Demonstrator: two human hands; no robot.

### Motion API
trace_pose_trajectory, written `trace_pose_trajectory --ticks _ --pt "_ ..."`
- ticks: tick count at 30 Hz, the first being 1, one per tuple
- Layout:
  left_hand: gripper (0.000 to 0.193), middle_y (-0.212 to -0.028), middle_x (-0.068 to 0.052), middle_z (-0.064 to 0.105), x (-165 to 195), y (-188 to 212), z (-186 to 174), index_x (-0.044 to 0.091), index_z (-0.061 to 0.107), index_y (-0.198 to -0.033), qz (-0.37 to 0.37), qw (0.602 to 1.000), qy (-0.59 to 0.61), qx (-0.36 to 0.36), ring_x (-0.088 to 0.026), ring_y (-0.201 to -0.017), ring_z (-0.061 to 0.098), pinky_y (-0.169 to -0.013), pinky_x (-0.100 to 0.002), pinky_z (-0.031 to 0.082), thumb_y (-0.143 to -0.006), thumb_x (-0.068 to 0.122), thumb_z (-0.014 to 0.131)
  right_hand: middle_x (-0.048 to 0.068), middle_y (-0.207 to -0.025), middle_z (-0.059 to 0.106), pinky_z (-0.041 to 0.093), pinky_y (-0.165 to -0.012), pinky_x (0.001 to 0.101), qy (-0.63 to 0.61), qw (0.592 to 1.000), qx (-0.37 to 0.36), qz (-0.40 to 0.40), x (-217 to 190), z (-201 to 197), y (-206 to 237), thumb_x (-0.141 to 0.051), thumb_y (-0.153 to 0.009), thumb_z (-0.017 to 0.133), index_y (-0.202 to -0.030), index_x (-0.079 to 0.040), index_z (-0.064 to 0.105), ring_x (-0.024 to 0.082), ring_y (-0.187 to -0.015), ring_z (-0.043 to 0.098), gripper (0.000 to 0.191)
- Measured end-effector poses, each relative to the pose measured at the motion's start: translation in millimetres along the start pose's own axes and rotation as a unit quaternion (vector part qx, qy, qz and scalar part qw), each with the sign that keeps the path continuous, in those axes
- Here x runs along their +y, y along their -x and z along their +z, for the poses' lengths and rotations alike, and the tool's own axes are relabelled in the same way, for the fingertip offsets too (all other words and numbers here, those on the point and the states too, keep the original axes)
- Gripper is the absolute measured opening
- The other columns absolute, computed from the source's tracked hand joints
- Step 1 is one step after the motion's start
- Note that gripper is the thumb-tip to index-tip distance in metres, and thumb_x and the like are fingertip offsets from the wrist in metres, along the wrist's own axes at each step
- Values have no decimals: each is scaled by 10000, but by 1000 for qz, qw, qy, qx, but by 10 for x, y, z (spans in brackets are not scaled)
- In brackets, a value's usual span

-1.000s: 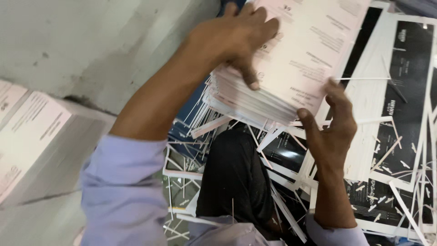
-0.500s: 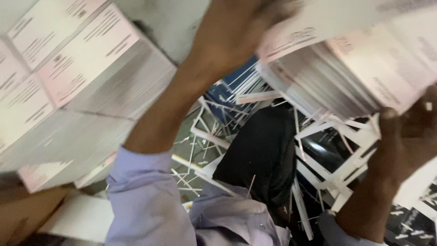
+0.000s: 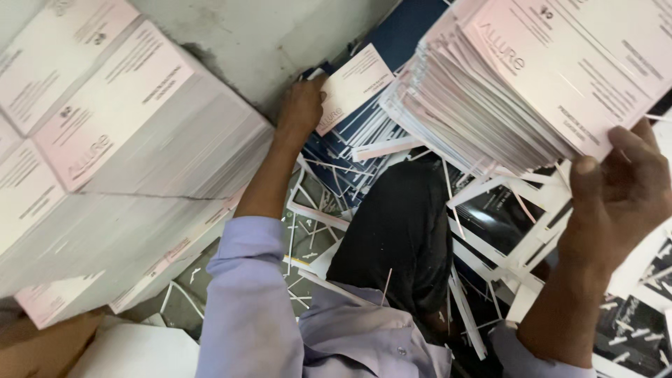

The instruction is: The person sits on the floor and repeatedly picks up, separates, and stacks pink and white paper sheets labeled 'ALLURE'. They align the sheets and move them between piles, occasionally discarding loose strips.

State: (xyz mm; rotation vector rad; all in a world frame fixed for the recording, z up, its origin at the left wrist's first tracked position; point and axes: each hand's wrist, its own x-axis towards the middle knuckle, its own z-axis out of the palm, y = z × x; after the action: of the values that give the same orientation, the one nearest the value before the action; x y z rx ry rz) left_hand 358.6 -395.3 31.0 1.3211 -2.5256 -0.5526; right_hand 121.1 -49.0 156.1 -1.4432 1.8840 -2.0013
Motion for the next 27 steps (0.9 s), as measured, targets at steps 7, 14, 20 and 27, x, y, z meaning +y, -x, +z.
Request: trace_pose_trajectory --ticks 7,14,20,27 --pt "294 -1308 -153 648 238 113 263 92 701 -1212 108 953 -230 164 -367 -1128 611 -807 -541 550 -970 248 645 333 -1552 491 601 -1083 384 36 999 37 15 -74 39 -16 -134 -1103 687 -1369 43 533 311 -1334 646 355" --pt "314 -1366 -116 632 920 270 -269 92 677 -1323 148 946 164 239 -292 -1301 598 -1126 -473 506 -1101 259 532 271 -1722 175 363 -1313 437 51 995 76 42 154 86 111 -388 -1177 626 -1627 16 340 328 -1562 343 669" --pt "711 -1568 -194 473 1738 43 -766 30 481 -1510 373 898 178 151 -368 -1442 424 -1217 -498 341 -1011 497 678 248 -1724 212 330 -1385 445 125 987 82 61 169 246 154 -538 -1164 453 -1635 -4 257 333 -1630 301 738" --pt "853 -1461 -165 566 2144 -153 -935 31 507 -1460 302 933 195 -10 -340 -1373 520 -1160 -436 425 -774 356 896 269 -1717 199 310 -1393 497 152 979 96 95 112 343 134 -557 -1158 410 -1686 2 210 367 -1622 245 794"
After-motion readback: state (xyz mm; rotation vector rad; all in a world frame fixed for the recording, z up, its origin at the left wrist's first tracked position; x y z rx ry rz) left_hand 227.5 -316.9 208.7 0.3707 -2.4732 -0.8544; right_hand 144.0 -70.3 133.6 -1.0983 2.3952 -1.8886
